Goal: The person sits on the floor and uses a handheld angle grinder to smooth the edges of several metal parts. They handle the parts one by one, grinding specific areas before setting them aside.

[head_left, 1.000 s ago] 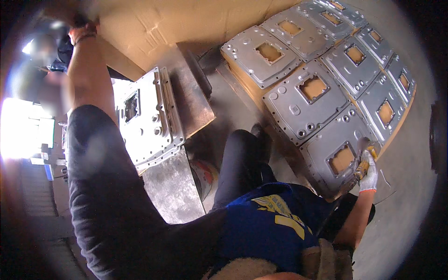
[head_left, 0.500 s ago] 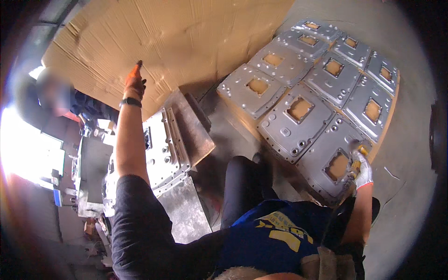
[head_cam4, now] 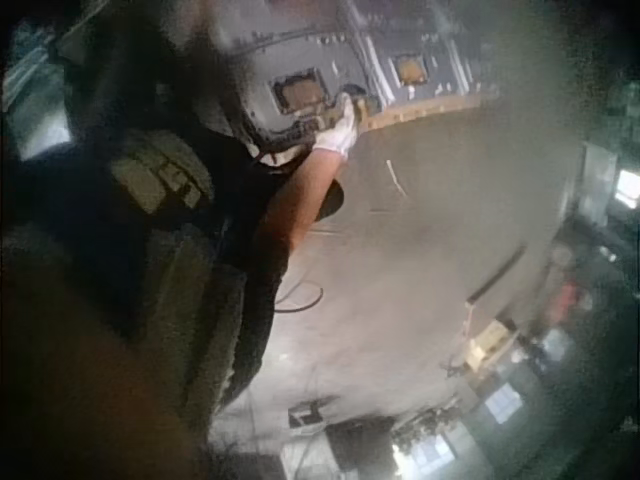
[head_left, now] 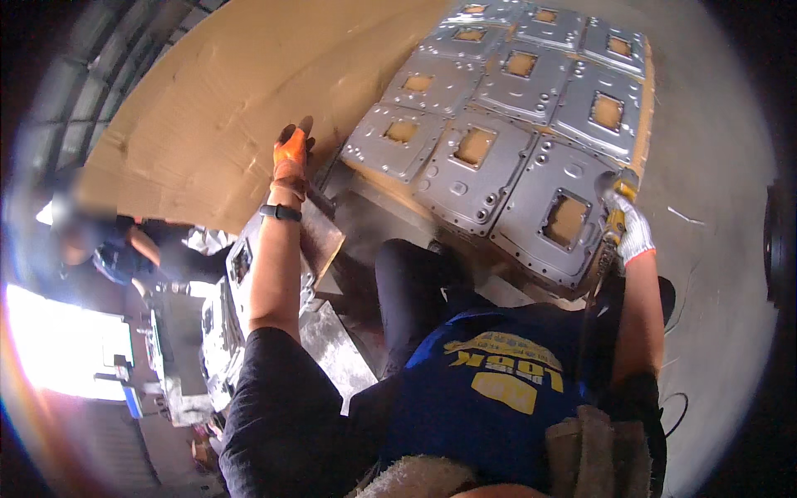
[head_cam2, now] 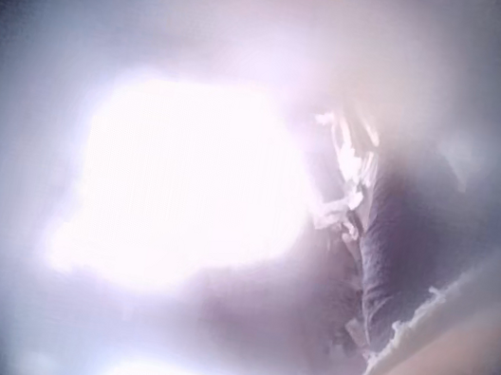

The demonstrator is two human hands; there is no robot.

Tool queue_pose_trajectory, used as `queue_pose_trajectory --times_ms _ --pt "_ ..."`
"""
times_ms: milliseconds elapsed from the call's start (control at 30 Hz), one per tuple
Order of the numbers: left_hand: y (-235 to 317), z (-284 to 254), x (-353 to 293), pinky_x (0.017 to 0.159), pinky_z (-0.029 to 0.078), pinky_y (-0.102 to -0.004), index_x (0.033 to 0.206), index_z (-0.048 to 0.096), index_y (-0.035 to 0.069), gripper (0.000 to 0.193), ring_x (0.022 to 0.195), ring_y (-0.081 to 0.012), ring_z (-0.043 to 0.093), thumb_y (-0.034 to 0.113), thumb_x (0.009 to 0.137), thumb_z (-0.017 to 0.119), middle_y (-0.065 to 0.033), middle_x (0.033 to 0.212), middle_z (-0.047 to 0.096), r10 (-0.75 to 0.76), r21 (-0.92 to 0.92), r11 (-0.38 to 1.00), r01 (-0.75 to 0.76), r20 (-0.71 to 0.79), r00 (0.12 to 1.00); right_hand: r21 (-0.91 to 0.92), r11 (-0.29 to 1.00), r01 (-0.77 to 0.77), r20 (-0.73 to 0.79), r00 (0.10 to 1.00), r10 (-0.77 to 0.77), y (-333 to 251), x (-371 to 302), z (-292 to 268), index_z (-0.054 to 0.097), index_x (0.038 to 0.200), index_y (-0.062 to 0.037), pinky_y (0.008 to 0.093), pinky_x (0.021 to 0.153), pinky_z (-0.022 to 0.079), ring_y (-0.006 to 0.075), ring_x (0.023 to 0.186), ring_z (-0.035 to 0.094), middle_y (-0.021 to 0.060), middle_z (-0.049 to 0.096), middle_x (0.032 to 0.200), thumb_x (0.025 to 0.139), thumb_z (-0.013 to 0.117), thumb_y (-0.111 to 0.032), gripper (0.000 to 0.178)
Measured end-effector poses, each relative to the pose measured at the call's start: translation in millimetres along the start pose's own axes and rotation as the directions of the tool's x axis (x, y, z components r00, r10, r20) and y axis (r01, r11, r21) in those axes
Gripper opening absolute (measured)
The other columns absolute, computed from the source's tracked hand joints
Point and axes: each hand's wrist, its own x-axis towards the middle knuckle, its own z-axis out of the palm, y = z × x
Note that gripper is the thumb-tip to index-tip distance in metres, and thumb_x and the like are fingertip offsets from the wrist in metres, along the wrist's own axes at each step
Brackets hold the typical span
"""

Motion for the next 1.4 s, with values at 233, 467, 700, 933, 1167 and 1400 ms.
queue_pose_trajectory --times_ms 233,467,700,933,1167,1400 --pt "-15.7 96.0 -32.2 0.086 0.045 -0.0317 0.139 0.047 0.008 0.07 0.107 -0.0216 0.061 0.038 0.082 0.075 -0.0044 0.126 0.061 0.099 -0.155 0.987 -0.052 0.31 0.946 -0.062 0.996 0.066 -0.01 0.998 -0.067 -26.5 -23.5 -18.5 0.067 0.116 -0.0076 0.0252 0.065 0.05 0.0144 0.085 0.065 0.0027 0.069 0.105 0.089 0.067 -0.026 0.033" --pt "-121.1 164.5 -93.3 0.091 0.046 -0.0285 0.127 0.055 -0.003 0.054 0.103 -0.0168 0.062 0.029 0.087 0.069 -0.0092 0.117 0.066 0.122 0.029 0.986 -0.164 0.544 0.83 -0.216 0.959 0.182 0.155 0.977 -0.15 -5.7 -28.8 -29.8 0.066 0.118 -0.004 0.0271 0.077 0.052 0.0122 0.093 0.064 0.0021 0.069 0.109 0.095 0.057 -0.024 0.032" --pt "-215.4 239.8 -238.9 0.089 0.049 -0.0337 0.12 0.06 -0.005 0.05 0.104 -0.0239 0.064 0.032 0.085 0.065 -0.0186 0.111 0.068 -0.123 0.178 0.983 -0.053 0.839 0.53 -0.401 0.913 -0.073 -0.033 0.997 0.065 0.7 -52.2 -18.5 0.071 0.107 -0.0079 0.0256 0.061 0.05 0.0123 0.071 0.062 0.0018 0.067 0.088 0.085 0.072 -0.029 0.031" --pt "-175.8 248.4 -281.0 0.096 0.047 -0.0353 0.121 0.063 0.002 0.047 0.109 -0.0266 0.063 0.034 0.085 0.062 -0.0168 0.117 0.067 -0.134 0.193 0.943 -0.271 0.966 0.222 -0.438 0.897 -0.057 -0.057 0.998 0.036 -16.0 -43.7 -10.2 0.068 0.1 -0.0053 0.0256 0.055 0.048 0.0114 0.062 0.059 0.0017 0.064 0.078 0.082 0.076 -0.027 0.03" --pt "-135.5 293.2 -246.8 0.099 0.045 -0.0348 0.126 0.059 0.005 0.055 0.114 -0.0288 0.061 0.038 0.082 0.065 -0.0151 0.118 0.066 -0.098 0.131 0.914 -0.385 0.99 0.104 -0.659 0.753 0.009 0.118 0.989 0.091 -74.4 -15.2 43.8 0.063 0.107 -0.004 0.0236 0.053 0.046 0.0096 0.06 0.057 0.0009 0.063 0.076 0.081 0.076 -0.028 0.037" --pt "-178.4 366.0 -231.2 0.104 0.042 -0.0342 0.127 0.058 0.007 0.042 0.12 -0.0295 0.055 0.022 0.087 0.061 -0.0174 0.128 0.059 0.282 -0.268 0.951 -0.156 0.956 0.082 -0.798 0.6 -0.054 0.029 0.991 0.129 -42.3 46.8 65.6 0.067 0.107 -0.0056 0.0258 0.055 0.045 0.0107 0.066 0.057 0.0015 0.063 0.078 0.074 0.08 -0.04 0.049"
